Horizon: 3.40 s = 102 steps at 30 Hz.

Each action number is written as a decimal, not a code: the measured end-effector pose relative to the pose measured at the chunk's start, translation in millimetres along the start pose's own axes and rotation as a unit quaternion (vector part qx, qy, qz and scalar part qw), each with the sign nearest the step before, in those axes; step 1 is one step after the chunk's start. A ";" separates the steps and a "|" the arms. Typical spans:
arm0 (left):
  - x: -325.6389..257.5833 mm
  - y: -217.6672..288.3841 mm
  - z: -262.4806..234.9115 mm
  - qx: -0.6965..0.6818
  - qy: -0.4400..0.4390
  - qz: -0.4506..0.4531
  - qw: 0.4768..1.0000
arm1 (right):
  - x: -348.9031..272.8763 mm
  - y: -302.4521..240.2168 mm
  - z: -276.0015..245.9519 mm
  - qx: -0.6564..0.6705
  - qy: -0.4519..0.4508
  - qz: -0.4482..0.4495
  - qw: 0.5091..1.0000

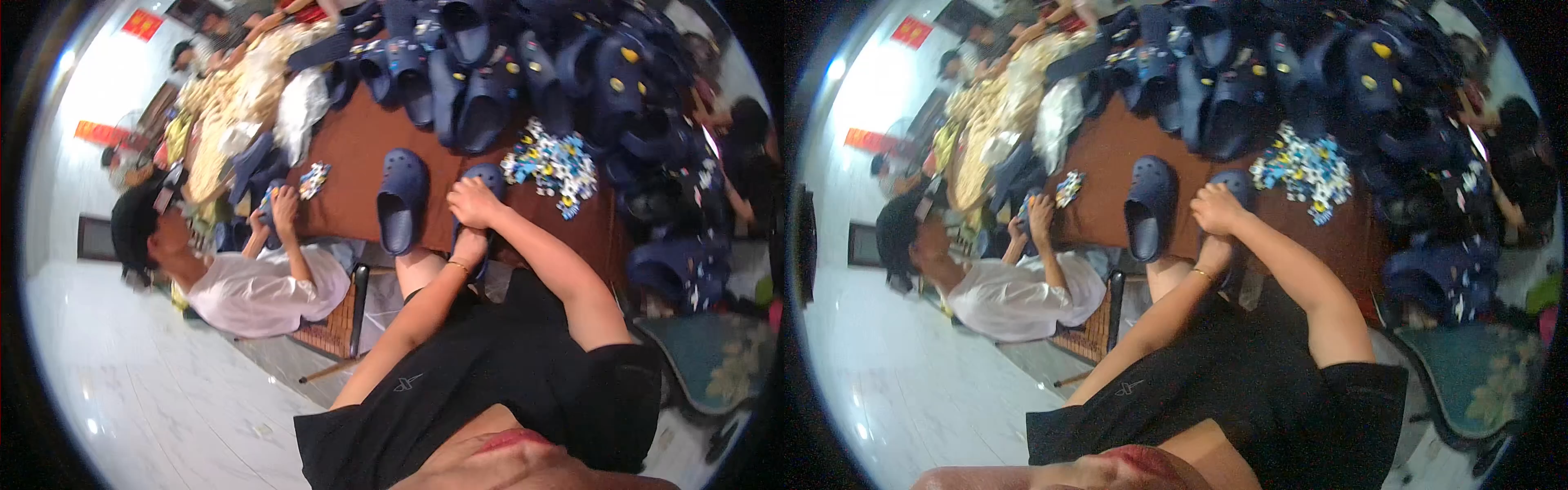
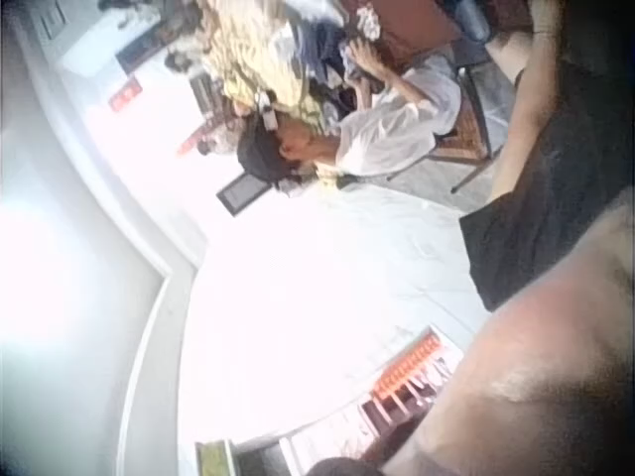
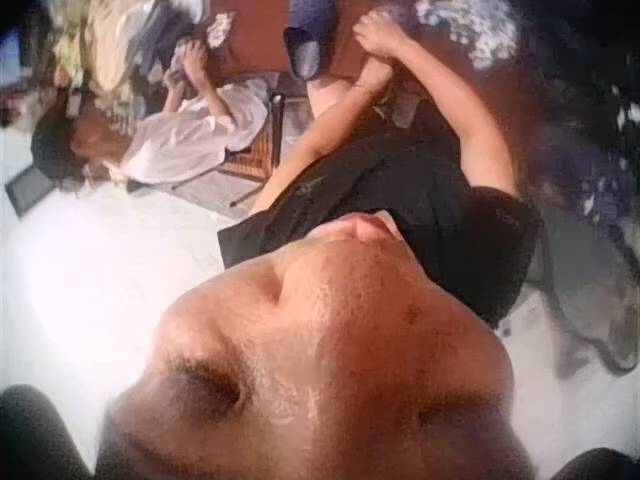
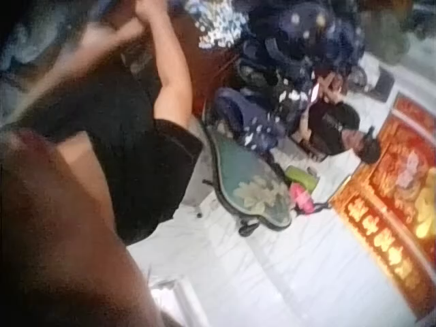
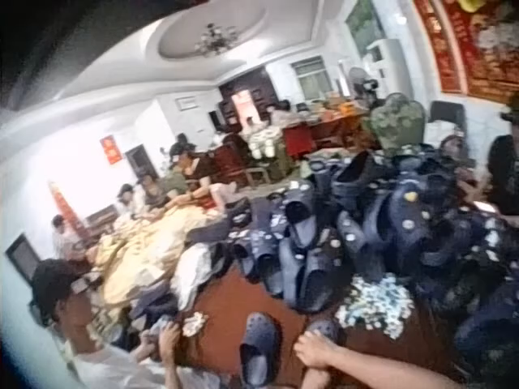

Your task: Attaching decorative charms to the holes of blue clog-style shoes.

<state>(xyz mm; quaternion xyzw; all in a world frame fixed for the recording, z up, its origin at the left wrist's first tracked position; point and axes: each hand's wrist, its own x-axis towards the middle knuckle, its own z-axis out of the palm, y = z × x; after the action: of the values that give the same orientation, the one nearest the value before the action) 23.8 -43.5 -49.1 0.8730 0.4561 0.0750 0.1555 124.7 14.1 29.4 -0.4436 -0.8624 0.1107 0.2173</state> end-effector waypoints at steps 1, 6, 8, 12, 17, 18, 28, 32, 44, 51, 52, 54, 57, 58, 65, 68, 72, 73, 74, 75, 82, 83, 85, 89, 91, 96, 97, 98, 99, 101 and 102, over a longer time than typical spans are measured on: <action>-0.5 -7.0 4.1 0.008 0.006 0.005 1.000 | 2.2 -4.3 -1.9 0.002 0.000 0.006 1.000; 1.1 -9.5 8.0 -0.076 0.052 -0.020 0.996 | -3.1 -4.5 0.3 0.004 0.084 0.018 0.996; 0.6 -12.0 11.5 -0.007 0.027 -0.020 0.999 | -5.0 -2.1 -2.5 -0.026 0.160 0.060 0.985; -2.7 -28.0 21.3 0.048 0.029 0.064 0.996 | -13.4 -3.9 -1.2 0.026 0.224 0.075 0.971; 0.3 -2.6 -8.2 -0.047 0.042 -0.016 0.998 | -14.3 3.1 2.1 0.034 0.080 0.137 0.987; 1.2 -0.3 -14.2 -0.042 0.044 0.008 0.998 | -17.3 8.6 6.2 0.014 0.044 0.118 0.992; -0.8 -19.1 -22.9 -0.048 0.041 0.053 0.997 | -30.8 23.9 0.2 0.070 0.138 0.125 0.980; -2.8 -27.4 -35.1 -0.034 0.006 0.022 0.999 | -60.3 54.8 -18.8 0.156 0.265 0.286 0.908; -9.0 -31.4 -22.2 -0.051 0.011 -0.024 0.998 | -55.6 48.5 -5.8 0.151 0.329 0.252 0.898; -10.6 -37.5 -17.7 -0.050 -0.001 -0.014 0.999 | -64.1 26.8 -4.7 -0.041 0.254 0.128 0.958; -10.8 -36.0 -18.7 -0.051 -0.001 -0.013 0.999 | -66.7 24.8 -6.5 -0.093 0.228 0.127 0.961; -12.3 -33.3 -19.7 -0.075 0.050 -0.003 0.996 | -69.9 20.5 -7.5 -0.131 0.200 0.117 0.964; -8.0 -25.4 -30.2 -0.078 -0.043 -0.034 0.995 | -75.1 19.1 -9.5 -0.179 0.158 0.111 0.965; -9.0 -27.4 -29.0 -0.079 -0.044 -0.034 0.995 | -73.2 17.9 -10.1 -0.188 0.147 0.106 0.965; -9.3 -35.5 -23.3 -0.067 -0.007 -0.007 0.998 | -53.5 19.8 -12.7 -0.203 0.125 0.102 0.966; -9.5 -32.0 -23.2 -0.055 -0.011 -0.022 0.998 | -59.4 13.2 -9.1 -0.126 0.176 0.163 0.962; -8.8 -28.9 -25.1 -0.051 -0.002 -0.030 0.998 | -69.1 5.7 -1.0 -0.113 0.192 0.213 0.951; -9.0 -28.3 -25.8 -0.051 -0.003 -0.030 0.998 | -70.9 5.0 -1.0 -0.113 0.192 0.213 0.951; -9.4 -27.9 -26.3 -0.058 0.006 -0.031 0.998 | -72.7 4.5 -1.0 -0.104 0.180 0.224 0.952; -10.1 -27.6 -26.6 -0.064 0.016 -0.033 0.997 | -74.3 4.4 -0.7 -0.095 0.168 0.234 0.953; -6.1 -25.9 -26.2 -0.084 0.028 -0.024 0.996 | -72.7 10.4 1.8 -0.177 0.128 0.192 0.957; -5.6 -25.8 -25.1 -0.072 0.014 -0.033 0.997 | -72.1 11.0 1.2 -0.143 0.123 0.219 0.957; -5.1 -27.7 -21.3 -0.058 0.004 -0.043 0.997 | -72.0 14.9 0.0 -0.052 0.115 0.259 0.958; -1.9 -28.9 -20.4 -0.062 0.025 -0.035 0.997 | -71.8 40.2 -5.7 0.033 0.164 0.259 0.951; -0.8 -30.3 -24.5 -0.054 0.027 -0.039 0.997 | -70.4 42.3 -4.4 0.037 0.157 0.251 0.954; -6.2 -34.0 -24.6 -0.058 0.007 -0.065 0.996 | -38.5 45.7 -13.0 0.144 0.193 0.304 0.922; -5.8 -26.1 -25.3 -0.076 0.016 -0.056 0.995 | -39.0 59.2 -15.3 0.172 0.121 0.362 0.908; -5.7 -22.4 -26.8 -0.072 -0.003 -0.046 0.996 | -33.4 61.2 -25.3 0.125 0.028 0.393 0.911; -2.6 -19.4 -28.3 -0.083 -0.016 -0.032 0.996 | -37.9 72.1 -17.3 0.061 0.060 0.350 0.933; -5.4 -17.2 -32.9 -0.112 -0.033 -0.026 0.993 | -30.0 93.2 -14.5 0.135 -0.037 0.342 0.929; -7.1 -16.6 -31.1 -0.124 -0.012 -0.028 0.992 | -24.9 103.5 -12.8 0.140 -0.087 0.334 0.928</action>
<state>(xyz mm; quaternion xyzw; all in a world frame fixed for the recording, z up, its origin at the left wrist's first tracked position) -1.6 -34.1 -25.5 0.8349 0.4655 0.1159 0.2700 217.8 54.1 -6.0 -0.6594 -0.6560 0.3344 0.1517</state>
